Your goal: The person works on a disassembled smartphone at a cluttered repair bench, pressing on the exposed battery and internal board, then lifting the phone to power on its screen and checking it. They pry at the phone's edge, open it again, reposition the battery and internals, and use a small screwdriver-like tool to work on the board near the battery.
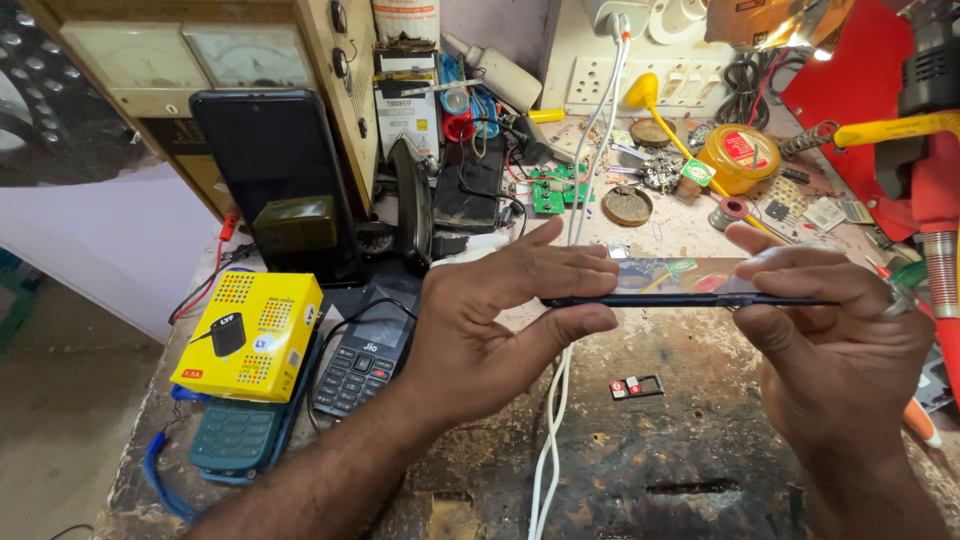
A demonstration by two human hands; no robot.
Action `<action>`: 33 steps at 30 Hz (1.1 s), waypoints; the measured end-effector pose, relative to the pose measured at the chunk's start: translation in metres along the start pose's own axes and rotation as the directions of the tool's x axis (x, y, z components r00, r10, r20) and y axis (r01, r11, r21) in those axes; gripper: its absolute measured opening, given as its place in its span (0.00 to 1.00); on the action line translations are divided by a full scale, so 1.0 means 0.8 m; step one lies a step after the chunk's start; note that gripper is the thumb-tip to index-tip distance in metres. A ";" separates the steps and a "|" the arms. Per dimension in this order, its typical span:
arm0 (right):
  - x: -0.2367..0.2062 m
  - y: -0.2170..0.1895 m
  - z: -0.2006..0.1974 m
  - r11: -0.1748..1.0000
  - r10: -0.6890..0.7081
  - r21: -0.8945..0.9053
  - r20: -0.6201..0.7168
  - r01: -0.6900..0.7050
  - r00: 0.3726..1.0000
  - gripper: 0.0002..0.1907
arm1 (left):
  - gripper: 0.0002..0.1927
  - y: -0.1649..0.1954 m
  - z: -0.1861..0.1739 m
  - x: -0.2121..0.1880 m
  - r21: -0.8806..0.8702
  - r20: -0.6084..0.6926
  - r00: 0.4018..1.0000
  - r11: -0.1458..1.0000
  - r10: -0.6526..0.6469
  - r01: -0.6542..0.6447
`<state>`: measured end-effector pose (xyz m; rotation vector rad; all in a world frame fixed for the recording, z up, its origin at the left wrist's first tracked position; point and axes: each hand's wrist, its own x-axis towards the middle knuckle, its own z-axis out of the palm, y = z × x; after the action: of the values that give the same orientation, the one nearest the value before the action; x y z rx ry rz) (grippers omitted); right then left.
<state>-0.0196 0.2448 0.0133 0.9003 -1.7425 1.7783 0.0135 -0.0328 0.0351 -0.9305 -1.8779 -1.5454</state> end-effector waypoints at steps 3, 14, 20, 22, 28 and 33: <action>-0.001 0.002 -0.006 0.996 0.036 0.083 -0.003 -0.035 0.999 0.09 | 0.25 0.000 -0.006 0.008 0.088 0.031 0.998 0.995 0.054 -0.057; 0.020 -0.008 0.018 0.966 0.252 0.042 0.066 -0.256 0.965 0.17 | 0.19 -0.011 0.008 -0.007 0.077 0.041 0.999 0.997 0.027 -0.031; -0.007 -0.027 0.043 0.984 -0.048 -0.162 0.127 0.068 0.991 0.24 | 0.27 -0.002 0.008 -0.008 0.358 0.124 0.983 0.918 0.135 -0.171; -0.010 -0.026 0.044 0.975 -0.051 -0.209 0.143 0.080 0.988 0.21 | 0.26 0.001 0.010 -0.010 0.383 0.145 0.981 0.907 0.127 -0.174; -0.014 -0.027 0.045 0.926 -0.113 -0.328 0.230 0.187 0.967 0.13 | 0.21 0.001 0.018 -0.012 0.473 0.173 0.972 0.852 0.158 -0.222; -0.019 -0.027 0.048 0.955 -0.054 -0.282 0.125 0.088 0.991 0.11 | 0.19 0.007 0.021 -0.007 0.366 0.127 0.982 0.913 0.142 -0.179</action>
<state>0.0111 0.2094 0.0155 0.9427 -1.9533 1.4035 0.0219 -0.0168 0.0308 -0.9664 -2.0143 -1.0087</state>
